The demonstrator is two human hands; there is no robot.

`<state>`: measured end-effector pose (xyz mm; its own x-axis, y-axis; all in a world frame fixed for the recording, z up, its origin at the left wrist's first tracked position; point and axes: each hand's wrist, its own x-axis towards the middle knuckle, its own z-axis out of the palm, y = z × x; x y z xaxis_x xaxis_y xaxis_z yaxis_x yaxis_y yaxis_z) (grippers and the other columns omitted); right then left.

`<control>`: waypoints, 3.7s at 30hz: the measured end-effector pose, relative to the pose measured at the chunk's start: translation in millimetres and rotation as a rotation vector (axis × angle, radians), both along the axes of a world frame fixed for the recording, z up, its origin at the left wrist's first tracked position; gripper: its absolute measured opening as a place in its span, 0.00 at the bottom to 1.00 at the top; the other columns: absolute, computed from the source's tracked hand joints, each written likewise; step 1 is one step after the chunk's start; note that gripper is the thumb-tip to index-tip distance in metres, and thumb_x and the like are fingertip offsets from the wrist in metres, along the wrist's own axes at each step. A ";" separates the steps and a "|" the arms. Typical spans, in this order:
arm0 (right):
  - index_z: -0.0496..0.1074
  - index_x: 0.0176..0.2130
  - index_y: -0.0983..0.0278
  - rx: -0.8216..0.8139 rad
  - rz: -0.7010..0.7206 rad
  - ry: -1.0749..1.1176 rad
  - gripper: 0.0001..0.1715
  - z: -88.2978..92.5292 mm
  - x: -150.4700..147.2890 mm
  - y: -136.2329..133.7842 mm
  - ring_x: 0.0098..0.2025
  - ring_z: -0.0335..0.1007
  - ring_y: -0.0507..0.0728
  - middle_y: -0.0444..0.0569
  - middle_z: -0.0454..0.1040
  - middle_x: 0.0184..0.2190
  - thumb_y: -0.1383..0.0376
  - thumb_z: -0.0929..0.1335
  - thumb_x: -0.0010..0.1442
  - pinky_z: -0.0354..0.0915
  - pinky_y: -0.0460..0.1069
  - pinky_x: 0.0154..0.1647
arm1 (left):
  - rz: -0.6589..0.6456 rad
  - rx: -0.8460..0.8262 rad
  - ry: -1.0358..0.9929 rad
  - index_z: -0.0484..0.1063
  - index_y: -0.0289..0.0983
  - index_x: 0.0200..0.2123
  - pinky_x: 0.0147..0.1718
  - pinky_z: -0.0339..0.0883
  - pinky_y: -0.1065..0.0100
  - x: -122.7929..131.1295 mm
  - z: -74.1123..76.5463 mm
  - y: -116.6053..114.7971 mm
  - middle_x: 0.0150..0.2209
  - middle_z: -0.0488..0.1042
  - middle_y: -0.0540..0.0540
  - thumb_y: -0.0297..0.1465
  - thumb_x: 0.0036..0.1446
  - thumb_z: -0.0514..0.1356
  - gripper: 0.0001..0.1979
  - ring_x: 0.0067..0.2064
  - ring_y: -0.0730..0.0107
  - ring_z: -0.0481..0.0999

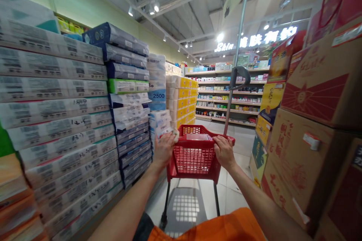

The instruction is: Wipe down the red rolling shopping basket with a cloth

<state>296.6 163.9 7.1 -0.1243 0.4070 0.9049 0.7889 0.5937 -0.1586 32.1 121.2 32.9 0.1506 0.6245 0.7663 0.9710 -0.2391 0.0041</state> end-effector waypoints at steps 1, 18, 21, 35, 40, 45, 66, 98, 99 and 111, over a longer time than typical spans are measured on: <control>0.70 0.43 0.62 0.000 0.002 0.003 0.18 0.0 -0.3 -0.2 0.49 0.63 0.58 0.50 0.72 0.43 0.65 0.56 0.58 0.45 0.60 0.56 | 0.039 0.004 -0.018 0.63 0.42 0.51 0.56 0.41 0.43 -7.2 0.1 -1.1 0.54 0.65 0.41 0.28 0.58 0.46 0.18 0.54 0.61 0.65; 0.69 0.45 0.63 -0.016 -0.047 0.006 0.18 10.1 -16.3 -13.4 0.51 0.62 0.60 0.52 0.70 0.46 0.64 0.58 0.58 0.43 0.62 0.57 | 0.015 -0.029 -0.017 0.63 0.41 0.51 0.56 0.40 0.43 -1.7 5.8 -2.8 0.53 0.66 0.42 0.29 0.59 0.45 0.18 0.54 0.60 0.65; 0.64 0.52 0.65 -0.003 0.081 -0.067 0.22 26.8 -49.8 -22.1 0.56 0.56 0.59 0.54 0.64 0.53 0.65 0.56 0.59 0.45 0.59 0.58 | -0.105 -0.103 -0.037 0.58 0.37 0.55 0.57 0.43 0.46 28.1 9.2 5.2 0.55 0.64 0.40 0.31 0.58 0.47 0.20 0.56 0.61 0.62; 0.68 0.45 0.62 -0.234 -0.067 -0.346 0.15 50.2 -118.9 -24.2 0.56 0.54 0.62 0.52 0.61 0.55 0.62 0.63 0.58 0.50 0.60 0.53 | 0.012 -0.228 0.056 0.50 0.33 0.58 0.55 0.46 0.49 -13.8 5.1 1.3 0.57 0.60 0.36 0.44 0.50 0.55 0.36 0.57 0.56 0.59; 0.67 0.48 0.61 -0.171 -0.097 -0.281 0.17 30.9 -27.1 -13.9 0.56 0.56 0.58 0.51 0.64 0.53 0.69 0.61 0.58 0.48 0.58 0.56 | 0.020 -0.242 0.061 0.54 0.36 0.57 0.55 0.46 0.49 -17.3 5.9 -1.8 0.57 0.60 0.39 0.44 0.50 0.56 0.33 0.58 0.56 0.58; 0.68 0.46 0.61 -0.132 -0.191 -0.137 0.18 24.7 16.7 -15.2 0.51 0.62 0.59 0.53 0.69 0.49 0.70 0.60 0.57 0.54 0.57 0.52 | 0.059 -0.170 0.018 0.64 0.36 0.50 0.53 0.48 0.50 -4.6 10.1 -1.0 0.53 0.66 0.39 0.44 0.52 0.54 0.25 0.55 0.56 0.62; 0.69 0.46 0.61 -0.199 -0.072 0.043 0.19 22.9 3.7 -21.8 0.50 0.63 0.57 0.49 0.70 0.48 0.65 0.57 0.59 0.56 0.54 0.53 | 0.143 -0.179 -0.009 0.66 0.40 0.47 0.51 0.49 0.49 -19.4 11.6 -9.1 0.50 0.69 0.43 0.40 0.58 0.49 0.17 0.53 0.60 0.63; 0.69 0.47 0.64 -0.166 -0.244 0.002 0.22 18.3 0.9 -0.9 0.55 0.58 0.59 0.54 0.65 0.52 0.65 0.53 0.61 0.50 0.60 0.53 | 0.041 -0.155 -0.073 0.66 0.38 0.47 0.49 0.51 0.53 47.9 10.5 -39.2 0.45 0.71 0.43 0.38 0.56 0.52 0.17 0.47 0.57 0.65; 0.69 0.47 0.63 -0.160 -0.216 -0.003 0.22 20.0 -5.1 -3.6 0.55 0.58 0.59 0.53 0.65 0.52 0.65 0.53 0.61 0.51 0.60 0.53 | 0.010 -0.166 -0.075 0.65 0.39 0.48 0.50 0.50 0.53 55.6 10.2 -40.8 0.45 0.71 0.43 0.37 0.56 0.52 0.17 0.48 0.58 0.65; 0.71 0.44 0.61 -0.206 -0.105 0.017 0.21 23.3 -0.3 -0.7 0.55 0.58 0.58 0.52 0.66 0.52 0.64 0.54 0.60 0.49 0.59 0.53 | -0.187 -0.414 -0.159 0.57 0.38 0.54 0.57 0.44 0.51 66.2 1.0 -29.8 0.56 0.62 0.43 0.37 0.54 0.54 0.24 0.57 0.62 0.59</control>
<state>296.3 163.1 30.4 -0.0568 0.5935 0.8029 0.8408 0.4621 -0.2821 98.2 91.4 33.9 0.1899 0.8557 0.4813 0.8912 -0.3559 0.2812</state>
